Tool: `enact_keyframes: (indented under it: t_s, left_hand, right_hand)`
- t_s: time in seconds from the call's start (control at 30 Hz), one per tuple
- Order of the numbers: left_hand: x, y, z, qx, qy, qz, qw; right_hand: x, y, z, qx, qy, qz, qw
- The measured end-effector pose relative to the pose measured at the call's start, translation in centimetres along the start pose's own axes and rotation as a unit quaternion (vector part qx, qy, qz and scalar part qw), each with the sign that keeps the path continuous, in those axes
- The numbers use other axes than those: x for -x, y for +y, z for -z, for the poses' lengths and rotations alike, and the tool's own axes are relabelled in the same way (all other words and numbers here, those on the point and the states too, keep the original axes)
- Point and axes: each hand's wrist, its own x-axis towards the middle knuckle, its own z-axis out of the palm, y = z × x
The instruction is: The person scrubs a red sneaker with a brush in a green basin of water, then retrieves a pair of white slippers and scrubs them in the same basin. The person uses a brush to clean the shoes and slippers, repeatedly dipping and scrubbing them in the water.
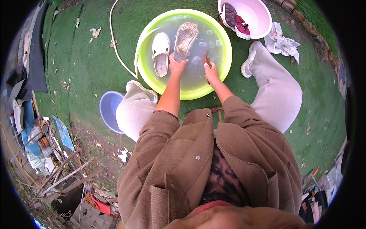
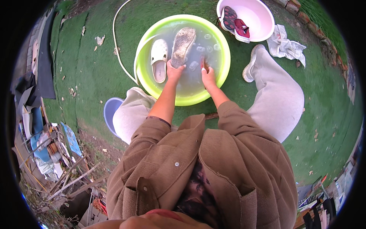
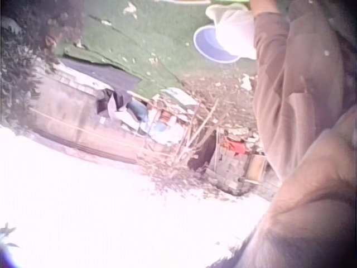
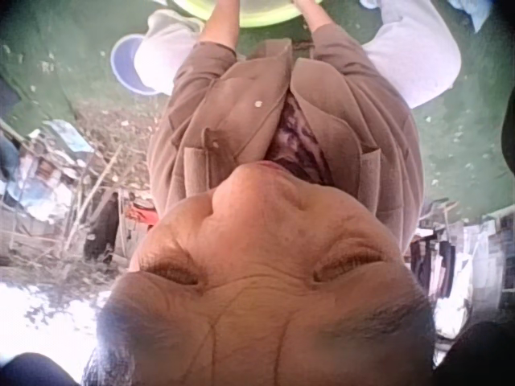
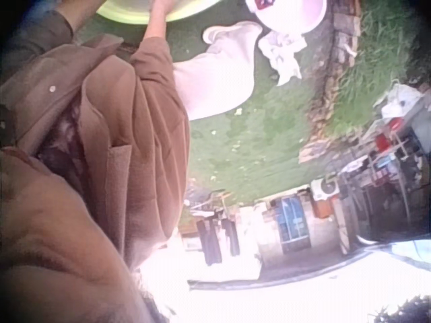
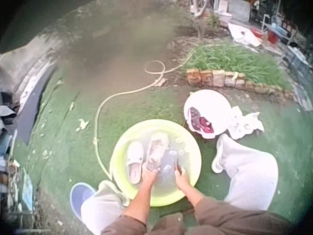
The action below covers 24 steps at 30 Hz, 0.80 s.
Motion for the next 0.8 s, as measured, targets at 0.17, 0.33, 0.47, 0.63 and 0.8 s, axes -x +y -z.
enact_keyframes:
  t_s: [0.17,0.33,0.47,0.63,0.8]
  left_hand:
    - [1.5,-1.7,1.6,0.048,0.002,-0.056,0.997]
    - [5.3,-3.2,2.8,0.249,-0.131,0.007,0.960]
    - [8.0,-3.5,4.4,0.546,-0.237,0.132,0.793]
    - [8.2,-4.0,3.9,0.611,-0.155,0.281,0.724]
    - [7.5,-5.6,2.2,0.661,-0.099,0.322,0.671]
  right_hand:
    - [1.9,-2.1,0.6,0.071,0.020,0.198,0.978]
    - [5.0,-2.8,1.4,0.135,-0.113,0.274,0.945]
    - [5.8,-2.1,1.8,0.204,-0.127,0.269,0.933]
    - [9.3,-1.4,1.6,0.200,-0.173,0.280,0.923]
    - [12.8,-2.5,0.5,0.381,-0.147,0.314,0.857]
